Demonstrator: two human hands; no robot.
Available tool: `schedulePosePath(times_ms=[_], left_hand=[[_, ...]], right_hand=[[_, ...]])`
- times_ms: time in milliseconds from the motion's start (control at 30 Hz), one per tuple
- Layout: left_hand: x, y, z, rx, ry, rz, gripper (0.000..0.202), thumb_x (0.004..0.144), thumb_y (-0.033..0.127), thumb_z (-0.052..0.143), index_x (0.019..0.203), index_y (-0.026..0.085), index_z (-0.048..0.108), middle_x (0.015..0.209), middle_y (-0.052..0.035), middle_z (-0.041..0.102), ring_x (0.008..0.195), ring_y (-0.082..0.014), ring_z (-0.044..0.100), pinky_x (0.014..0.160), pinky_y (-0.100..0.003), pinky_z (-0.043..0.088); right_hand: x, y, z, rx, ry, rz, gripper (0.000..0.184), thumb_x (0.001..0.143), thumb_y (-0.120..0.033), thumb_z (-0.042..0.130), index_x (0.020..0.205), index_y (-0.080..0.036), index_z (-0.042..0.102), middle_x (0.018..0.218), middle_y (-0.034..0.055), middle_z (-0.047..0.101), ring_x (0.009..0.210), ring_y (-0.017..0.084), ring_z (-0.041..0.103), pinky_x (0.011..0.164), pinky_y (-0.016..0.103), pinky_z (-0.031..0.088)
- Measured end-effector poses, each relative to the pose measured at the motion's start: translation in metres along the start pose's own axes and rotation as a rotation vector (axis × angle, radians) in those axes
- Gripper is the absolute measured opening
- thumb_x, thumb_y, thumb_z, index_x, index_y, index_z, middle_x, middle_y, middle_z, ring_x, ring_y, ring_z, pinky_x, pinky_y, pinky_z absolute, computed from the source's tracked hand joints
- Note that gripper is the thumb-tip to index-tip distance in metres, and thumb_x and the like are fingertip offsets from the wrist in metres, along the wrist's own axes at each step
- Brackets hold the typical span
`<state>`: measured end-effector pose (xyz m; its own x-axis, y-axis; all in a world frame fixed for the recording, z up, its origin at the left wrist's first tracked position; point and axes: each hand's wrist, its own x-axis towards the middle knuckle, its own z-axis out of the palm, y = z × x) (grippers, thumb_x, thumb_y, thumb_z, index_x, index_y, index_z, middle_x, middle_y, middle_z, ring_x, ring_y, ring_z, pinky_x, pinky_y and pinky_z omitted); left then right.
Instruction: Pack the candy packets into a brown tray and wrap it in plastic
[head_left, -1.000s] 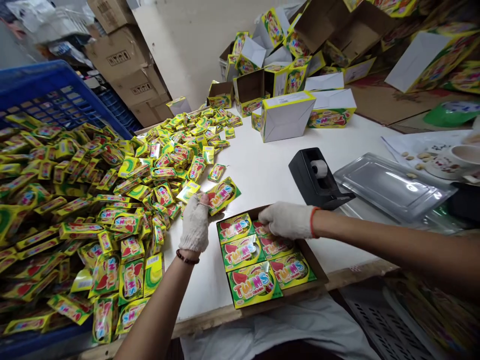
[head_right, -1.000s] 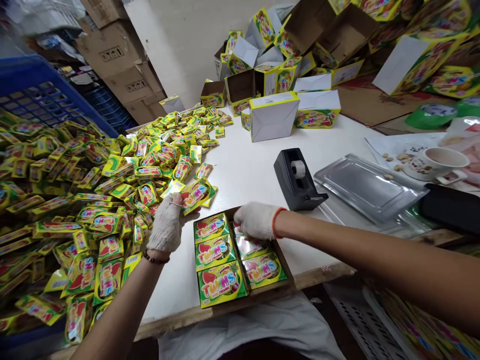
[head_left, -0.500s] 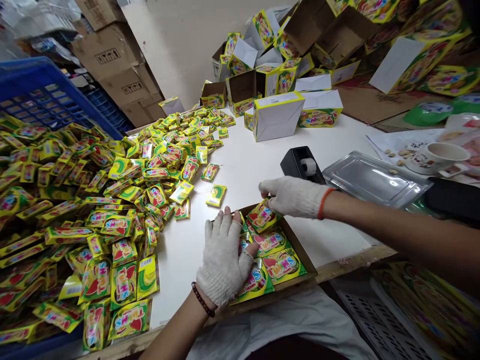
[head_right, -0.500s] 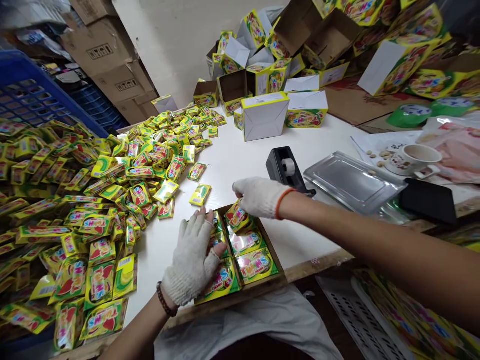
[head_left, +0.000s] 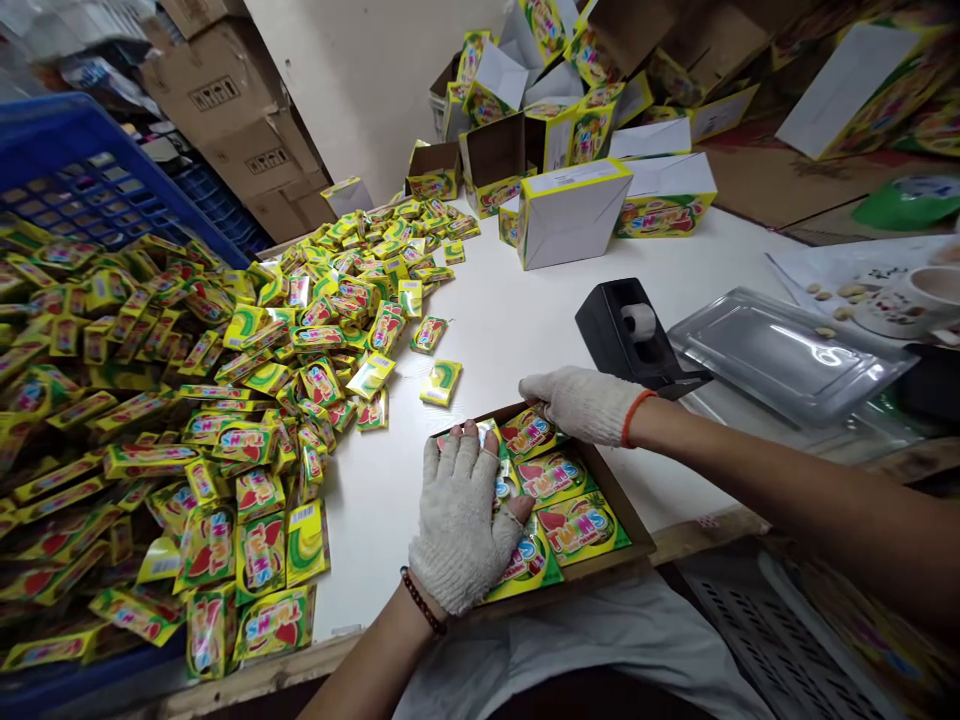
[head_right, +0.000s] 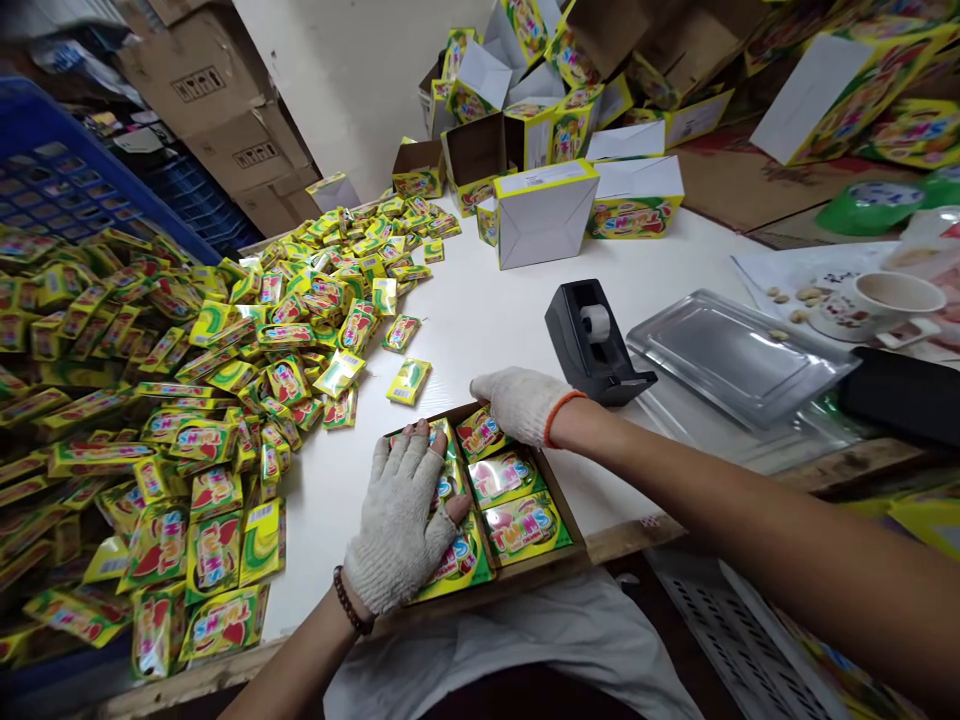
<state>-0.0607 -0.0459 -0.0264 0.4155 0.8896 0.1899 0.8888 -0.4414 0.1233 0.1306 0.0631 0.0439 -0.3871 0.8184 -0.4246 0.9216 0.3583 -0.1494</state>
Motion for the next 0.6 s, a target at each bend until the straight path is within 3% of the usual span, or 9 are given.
schedulePosePath(times_ms=[167,300,467,600], left_hand=[[0.0,0.001,-0.001,-0.007,0.003,-0.007,0.06,0.093,0.046,0.054,0.14,0.009,0.052,0.15,-0.0252,0.047,0.141,-0.0406,0.043,0.116,-0.065,0.03],[0.0,0.0,-0.002,-0.015,0.0,-0.007,0.061,0.093,0.047,0.055,0.14,0.009,0.052,0.15,-0.0246,0.048,0.141,-0.0406,0.042,0.116,-0.066,0.03],[0.0,0.001,-0.001,-0.019,0.003,-0.008,0.062,0.093,0.048,0.054,0.142,0.009,0.051,0.15,-0.0245,0.047,0.141,-0.041,0.042,0.116,-0.066,0.03],[-0.001,0.002,-0.002,-0.042,0.003,-0.003,0.061,0.093,0.047,0.056,0.139,0.008,0.053,0.148,-0.0253,0.049,0.139,-0.0423,0.043,0.116,-0.066,0.03]], right_hand=[[-0.011,-0.027,0.016,-0.178,-0.031,0.08,0.037,0.09,-0.006,0.046,0.118,-0.015,0.069,0.129,0.023,0.058,0.097,0.03,0.072,0.074,0.039,0.057],[-0.017,-0.036,0.048,-0.357,0.17,0.003,0.038,0.093,-0.004,0.036,0.115,-0.006,0.067,0.135,0.0296,0.05,0.092,0.027,0.071,0.065,0.033,0.058],[-0.024,-0.028,0.066,-0.347,0.191,-0.071,0.035,0.093,-0.007,0.043,0.119,-0.014,0.065,0.132,0.0219,0.055,0.099,0.026,0.067,0.074,0.033,0.058],[-0.023,-0.035,0.075,-0.35,0.116,-0.01,0.034,0.09,-0.004,0.047,0.117,-0.01,0.067,0.125,0.0234,0.057,0.102,0.031,0.064,0.075,0.036,0.058]])
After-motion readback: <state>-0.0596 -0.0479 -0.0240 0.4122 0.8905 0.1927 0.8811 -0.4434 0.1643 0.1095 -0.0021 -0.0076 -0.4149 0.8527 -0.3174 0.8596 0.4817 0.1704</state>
